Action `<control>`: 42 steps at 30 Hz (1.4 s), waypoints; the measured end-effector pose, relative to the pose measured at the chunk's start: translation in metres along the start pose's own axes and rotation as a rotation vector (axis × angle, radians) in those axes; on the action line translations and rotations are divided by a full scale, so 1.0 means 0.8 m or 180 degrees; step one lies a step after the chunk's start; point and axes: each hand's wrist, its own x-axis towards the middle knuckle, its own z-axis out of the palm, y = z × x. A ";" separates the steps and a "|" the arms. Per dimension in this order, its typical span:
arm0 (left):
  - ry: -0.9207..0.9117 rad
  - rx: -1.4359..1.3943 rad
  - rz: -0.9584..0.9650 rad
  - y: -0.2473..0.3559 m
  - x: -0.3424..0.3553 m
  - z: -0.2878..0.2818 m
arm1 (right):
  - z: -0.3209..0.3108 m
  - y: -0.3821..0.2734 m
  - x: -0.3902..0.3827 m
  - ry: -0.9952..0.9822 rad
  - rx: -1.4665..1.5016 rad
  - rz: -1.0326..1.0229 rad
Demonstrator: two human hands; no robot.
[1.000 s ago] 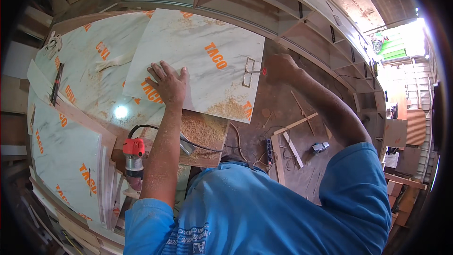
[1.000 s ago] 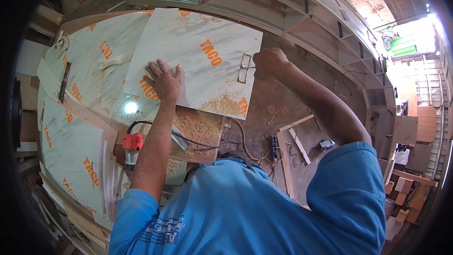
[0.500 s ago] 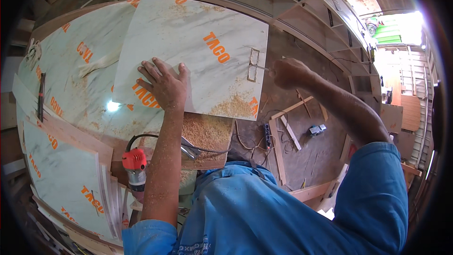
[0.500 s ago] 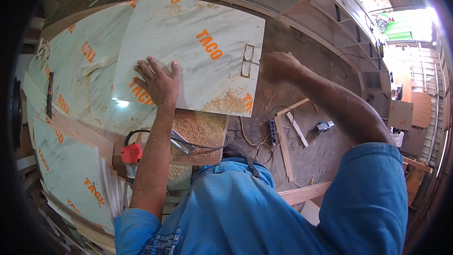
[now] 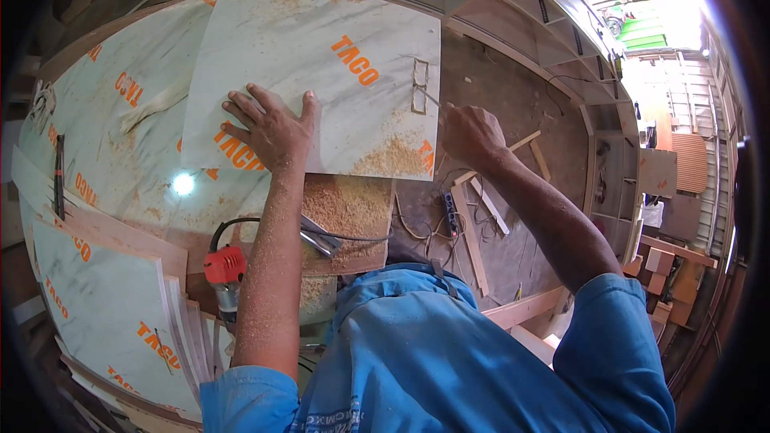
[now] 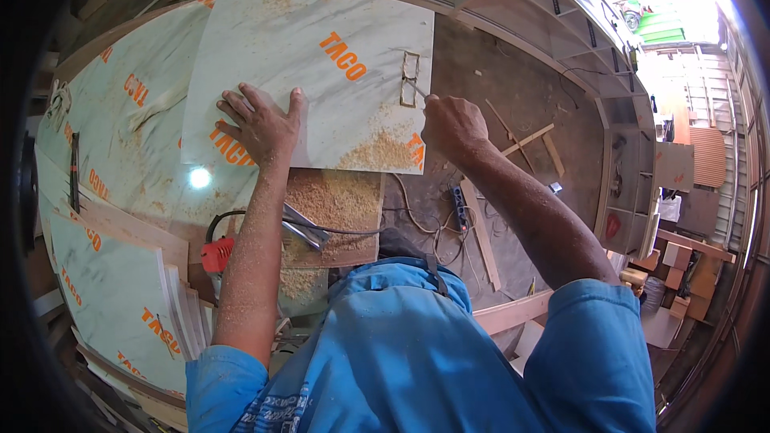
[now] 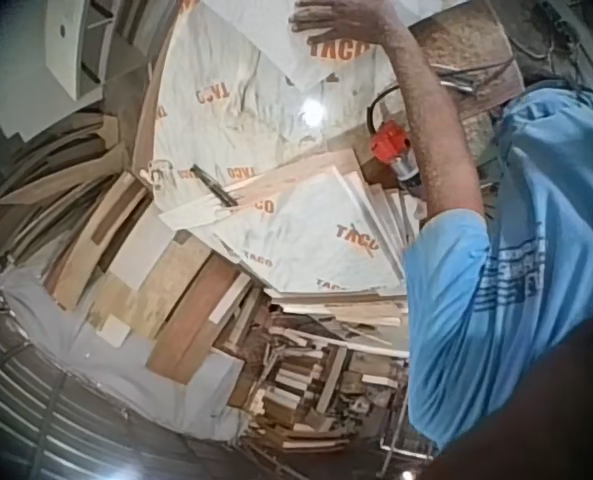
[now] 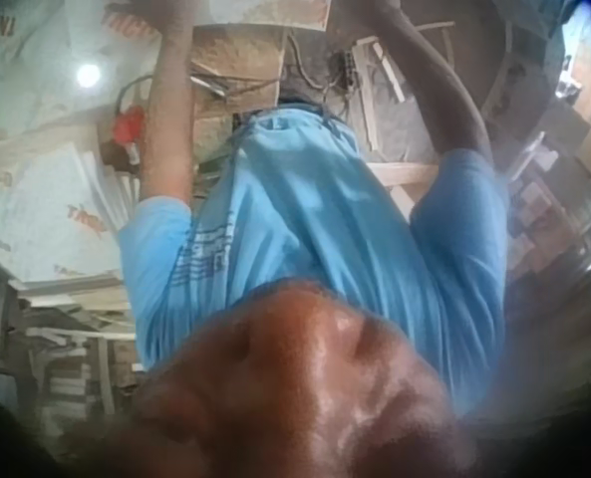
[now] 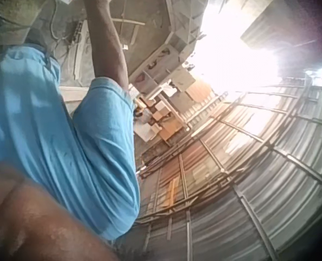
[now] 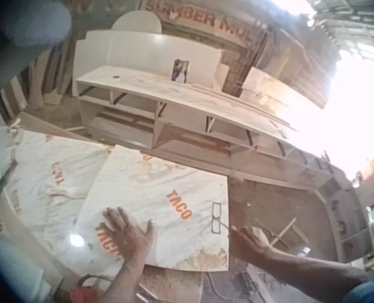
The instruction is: The person uses a handheld router to cut out sections from white boards and then uses a hand tool to scrape the interior edges of the cutouts.
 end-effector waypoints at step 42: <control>0.0009 0.0029 -0.0288 0.006 -0.008 -0.011 | 0.007 0.093 -0.051 0.0707 0.0956 0.0037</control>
